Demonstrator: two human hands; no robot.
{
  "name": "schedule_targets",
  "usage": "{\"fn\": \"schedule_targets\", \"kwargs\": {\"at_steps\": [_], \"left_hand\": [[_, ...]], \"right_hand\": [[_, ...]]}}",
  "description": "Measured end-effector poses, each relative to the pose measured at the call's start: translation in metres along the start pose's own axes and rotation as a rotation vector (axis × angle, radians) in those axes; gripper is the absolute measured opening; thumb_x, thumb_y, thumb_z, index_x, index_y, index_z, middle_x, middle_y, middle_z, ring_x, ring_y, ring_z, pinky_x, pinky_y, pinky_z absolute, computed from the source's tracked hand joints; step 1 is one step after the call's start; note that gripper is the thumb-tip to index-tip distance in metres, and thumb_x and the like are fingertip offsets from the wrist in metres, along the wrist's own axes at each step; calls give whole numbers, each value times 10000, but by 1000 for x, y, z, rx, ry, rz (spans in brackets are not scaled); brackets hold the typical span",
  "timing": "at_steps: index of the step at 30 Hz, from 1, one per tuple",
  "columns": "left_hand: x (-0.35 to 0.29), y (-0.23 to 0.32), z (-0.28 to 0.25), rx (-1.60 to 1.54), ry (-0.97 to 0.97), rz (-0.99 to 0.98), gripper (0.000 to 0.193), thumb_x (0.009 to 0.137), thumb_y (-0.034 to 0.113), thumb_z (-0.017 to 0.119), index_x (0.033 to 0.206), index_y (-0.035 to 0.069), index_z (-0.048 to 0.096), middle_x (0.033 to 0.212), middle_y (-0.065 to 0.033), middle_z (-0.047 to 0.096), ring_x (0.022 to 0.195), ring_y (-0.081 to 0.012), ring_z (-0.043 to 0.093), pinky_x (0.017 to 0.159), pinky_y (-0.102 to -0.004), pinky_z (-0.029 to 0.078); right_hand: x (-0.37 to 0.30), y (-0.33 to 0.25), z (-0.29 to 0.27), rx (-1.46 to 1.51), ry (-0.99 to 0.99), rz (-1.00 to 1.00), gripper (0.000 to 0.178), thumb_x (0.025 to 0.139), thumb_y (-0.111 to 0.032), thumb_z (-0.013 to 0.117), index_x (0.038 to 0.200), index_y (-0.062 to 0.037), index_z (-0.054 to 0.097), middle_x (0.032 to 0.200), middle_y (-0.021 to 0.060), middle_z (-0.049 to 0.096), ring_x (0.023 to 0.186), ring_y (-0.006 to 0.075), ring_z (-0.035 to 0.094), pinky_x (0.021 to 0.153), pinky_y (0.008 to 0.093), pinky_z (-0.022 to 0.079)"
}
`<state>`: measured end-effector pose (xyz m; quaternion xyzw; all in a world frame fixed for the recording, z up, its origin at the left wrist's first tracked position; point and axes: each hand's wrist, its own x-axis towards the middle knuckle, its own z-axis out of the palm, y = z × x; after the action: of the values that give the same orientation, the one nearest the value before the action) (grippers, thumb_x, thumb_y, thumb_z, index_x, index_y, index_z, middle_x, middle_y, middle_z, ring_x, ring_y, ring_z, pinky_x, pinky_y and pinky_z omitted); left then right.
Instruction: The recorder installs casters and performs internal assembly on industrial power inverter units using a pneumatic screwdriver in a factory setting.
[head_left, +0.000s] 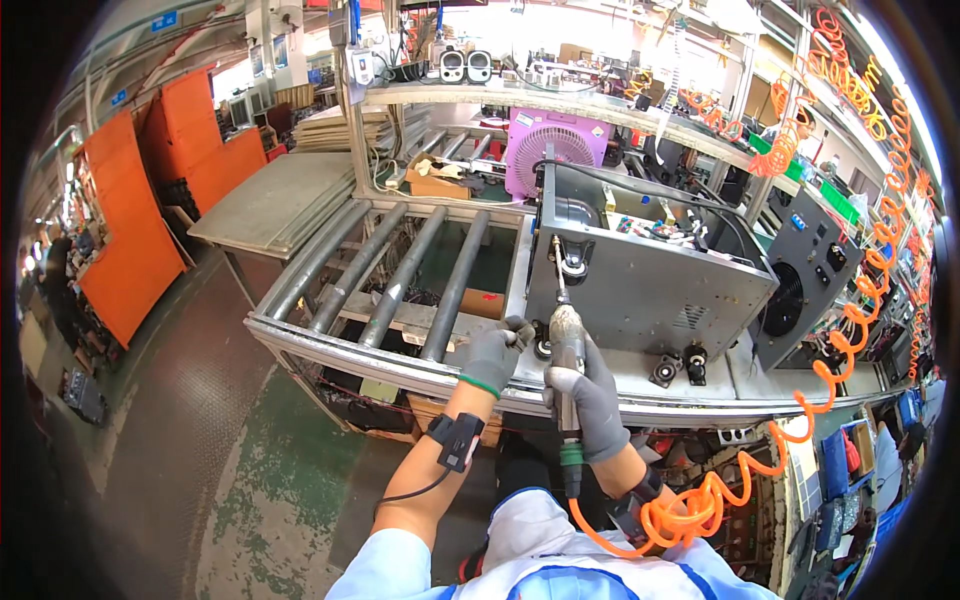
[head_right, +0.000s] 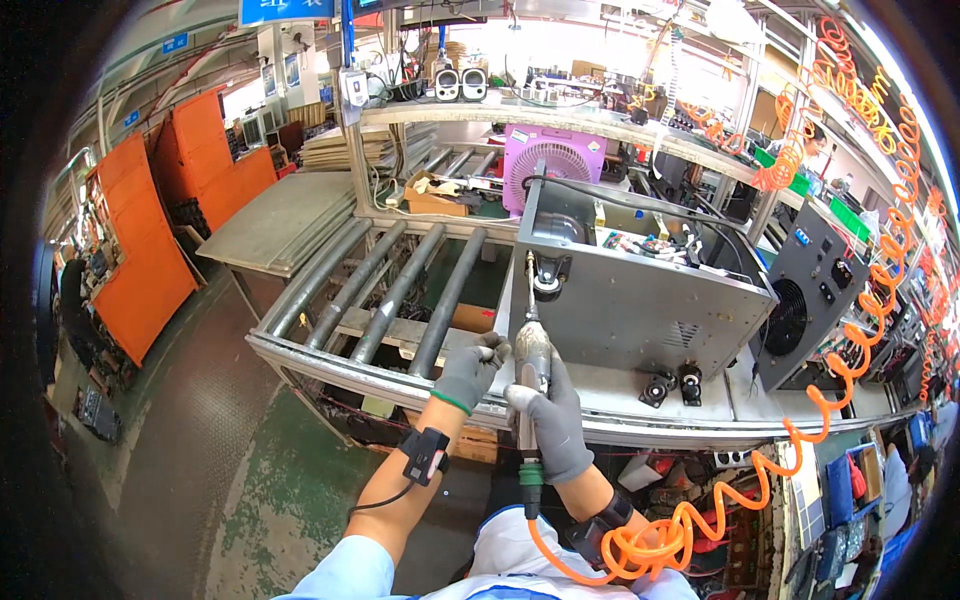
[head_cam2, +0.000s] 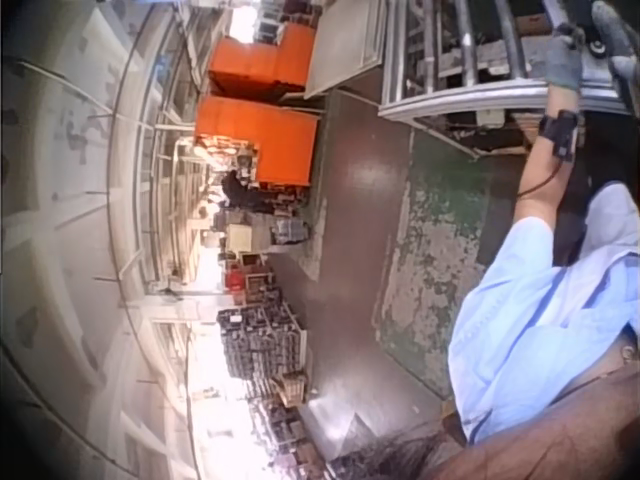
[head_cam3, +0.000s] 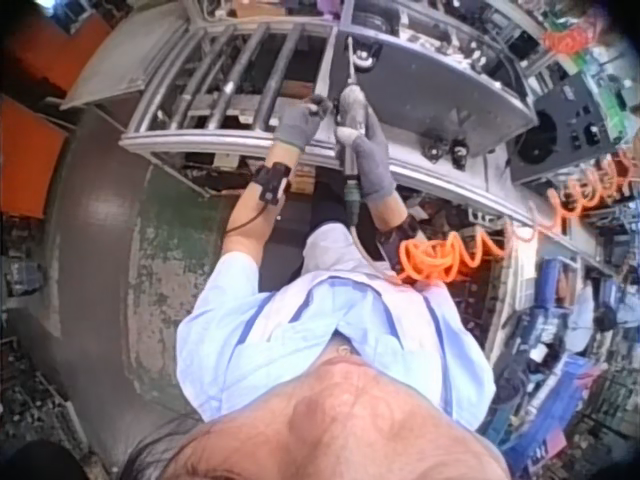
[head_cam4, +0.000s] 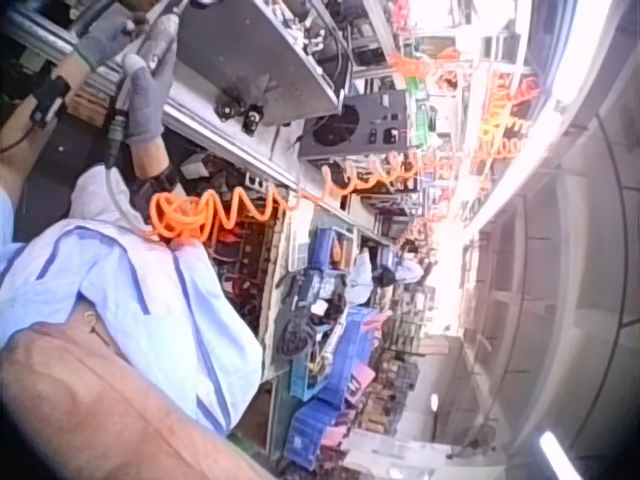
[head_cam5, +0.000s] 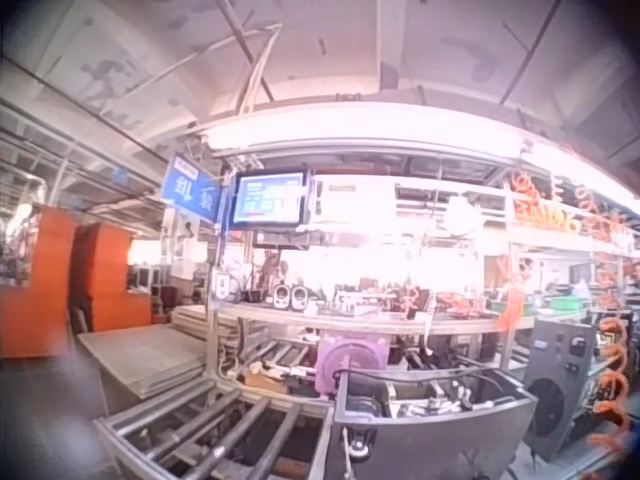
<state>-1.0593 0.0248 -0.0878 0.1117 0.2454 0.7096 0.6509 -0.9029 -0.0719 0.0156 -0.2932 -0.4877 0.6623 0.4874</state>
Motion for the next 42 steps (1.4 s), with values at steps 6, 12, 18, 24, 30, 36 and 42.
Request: {"fn": "schedule_targets", "kwargs": {"at_steps": [6,12,18,24,30,36,42], "left_hand": [[-12,-2,-5,7,53,-38,203,894,109,463,982,-65,519,833,-132,584,700,-202,594,607,-261,534],[-13,14,-24,255,-20,-196,223,872,231,531,934,21,568,661,-26,567,562,-129,529,491,-251,454],[-15,3,-25,93,-61,-116,249,914,210,438,997,-22,479,858,-155,606,728,-227,618,587,-287,536],[-33,12,-16,117,11,-85,232,927,177,383,978,-37,457,969,-225,591,831,-293,627,678,-329,558],[-47,20,-2,128,-18,-100,221,914,200,435,952,-14,478,885,-159,617,744,-231,630,571,-276,531],[-38,29,19,186,-22,-82,231,864,311,551,851,83,517,520,52,281,411,-61,219,380,-211,172],[-31,47,34,-41,-87,-126,238,882,291,521,749,93,515,523,58,279,407,-58,210,366,-206,161]], "right_hand": [[6,5,23,108,58,-16,578,703,-93,555,1247,-21,376,915,56,510,694,108,523,595,218,457],[11,12,36,120,120,-164,543,716,-113,530,1229,-15,382,869,59,522,616,98,519,540,199,457],[14,6,33,149,93,-56,494,758,-87,504,1228,-27,366,817,76,543,582,111,536,488,204,455],[19,-5,31,278,78,39,364,777,-40,540,1128,-22,444,780,51,538,578,116,540,505,231,461],[22,-14,33,227,59,24,371,767,-61,571,1116,-31,449,791,50,540,617,118,551,526,237,467],[-12,-34,23,38,-111,95,587,696,-79,592,1238,-27,374,840,55,518,626,113,532,526,222,442],[-45,-40,-9,-160,-275,346,735,651,-131,629,1312,-41,319,857,65,487,578,110,518,492,226,438]]}}
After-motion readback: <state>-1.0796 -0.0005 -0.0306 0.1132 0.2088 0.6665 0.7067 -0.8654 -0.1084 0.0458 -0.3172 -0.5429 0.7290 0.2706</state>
